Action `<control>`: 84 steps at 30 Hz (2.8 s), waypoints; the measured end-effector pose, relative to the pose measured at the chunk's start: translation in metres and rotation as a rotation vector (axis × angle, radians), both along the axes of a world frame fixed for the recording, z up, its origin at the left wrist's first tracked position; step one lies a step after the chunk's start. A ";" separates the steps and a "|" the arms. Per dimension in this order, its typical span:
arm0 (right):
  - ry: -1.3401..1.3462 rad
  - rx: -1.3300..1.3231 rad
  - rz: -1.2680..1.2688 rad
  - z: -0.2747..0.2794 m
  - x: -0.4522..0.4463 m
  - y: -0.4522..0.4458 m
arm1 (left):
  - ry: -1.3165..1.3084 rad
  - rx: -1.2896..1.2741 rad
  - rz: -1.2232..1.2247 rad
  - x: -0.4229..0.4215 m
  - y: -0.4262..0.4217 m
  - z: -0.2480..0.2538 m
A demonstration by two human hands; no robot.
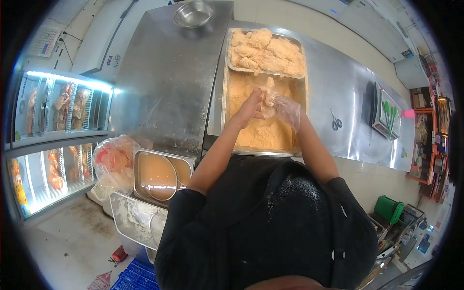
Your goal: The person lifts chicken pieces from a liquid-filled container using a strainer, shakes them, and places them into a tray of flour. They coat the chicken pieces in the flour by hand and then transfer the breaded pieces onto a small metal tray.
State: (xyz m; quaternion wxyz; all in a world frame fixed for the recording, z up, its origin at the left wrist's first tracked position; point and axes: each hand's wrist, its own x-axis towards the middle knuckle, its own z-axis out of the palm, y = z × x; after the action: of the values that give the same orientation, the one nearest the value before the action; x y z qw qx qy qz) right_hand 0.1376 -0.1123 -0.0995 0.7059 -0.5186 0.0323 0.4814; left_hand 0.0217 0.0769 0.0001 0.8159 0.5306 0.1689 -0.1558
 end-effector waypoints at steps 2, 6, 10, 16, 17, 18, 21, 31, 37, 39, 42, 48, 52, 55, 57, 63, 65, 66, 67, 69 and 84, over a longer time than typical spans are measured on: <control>-0.026 -0.082 0.047 0.022 -0.003 0.002 | 0.028 -0.024 -0.065 0.000 -0.002 0.003; 0.096 0.131 -0.039 0.053 -0.016 0.004 | -0.010 -0.173 -0.077 0.006 0.003 -0.020; 0.025 0.040 -0.201 0.019 0.001 0.001 | -0.028 0.119 -0.114 -0.016 0.018 0.021; -0.439 -0.385 -0.223 0.042 0.000 0.020 | -0.481 1.019 0.146 -0.027 -0.044 0.047; -0.501 -0.355 -0.244 0.032 -0.002 0.030 | -0.662 1.205 0.245 -0.019 -0.052 0.037; -0.564 -0.324 -0.266 0.023 -0.005 0.040 | -0.635 1.236 0.294 -0.011 -0.048 0.025; -0.950 -0.540 0.086 0.004 -0.020 0.046 | -0.615 1.067 0.423 0.005 -0.011 -0.010; -1.708 -0.500 0.506 0.076 -0.052 0.031 | -0.594 0.718 0.685 -0.001 0.017 -0.031; -1.433 -0.406 0.243 0.084 -0.056 0.008 | -0.590 0.783 0.637 0.008 0.032 -0.034; -0.806 -0.366 -0.018 0.136 -0.079 0.018 | -0.660 0.713 0.684 0.008 0.030 -0.034; -0.548 -0.051 -0.172 0.131 -0.076 0.021 | -0.720 0.926 0.532 -0.005 0.018 -0.019; -0.279 0.183 0.008 0.108 -0.044 0.007 | -0.587 0.348 0.066 -0.040 0.015 0.021; -0.027 0.314 0.142 0.097 -0.038 0.011 | -0.577 0.388 0.050 -0.036 0.020 -0.005; 0.129 0.451 0.229 0.115 -0.036 0.012 | -0.564 0.562 0.176 -0.053 0.032 0.002; 0.140 0.460 0.276 0.116 -0.035 0.013 | -0.526 0.645 0.263 -0.069 0.041 0.010; 0.009 0.355 0.259 0.147 -0.033 0.002 | -0.149 1.210 0.956 -0.212 0.123 0.057; -0.040 0.321 0.223 0.147 -0.025 -0.018 | -0.034 1.533 1.440 -0.290 0.167 0.092; -0.021 0.327 0.211 0.147 -0.020 -0.031 | 0.070 1.642 1.693 -0.330 0.189 0.109; -0.003 0.332 0.200 0.147 -0.016 -0.043 | 0.201 1.910 1.888 -0.368 0.222 0.113; -0.002 0.315 0.181 0.148 -0.009 -0.064 | 0.560 1.682 2.094 -0.424 0.263 0.124; -0.053 0.080 -0.226 0.171 -0.058 -0.223 | 0.460 2.013 0.731 -0.347 0.337 -0.038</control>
State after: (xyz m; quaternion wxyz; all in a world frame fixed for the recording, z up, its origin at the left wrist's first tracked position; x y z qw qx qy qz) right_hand 0.0799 -0.3356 0.0715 0.7763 -0.4957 0.0526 0.3858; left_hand -0.3251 0.4138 -0.0379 -0.0450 0.8303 0.5144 0.2096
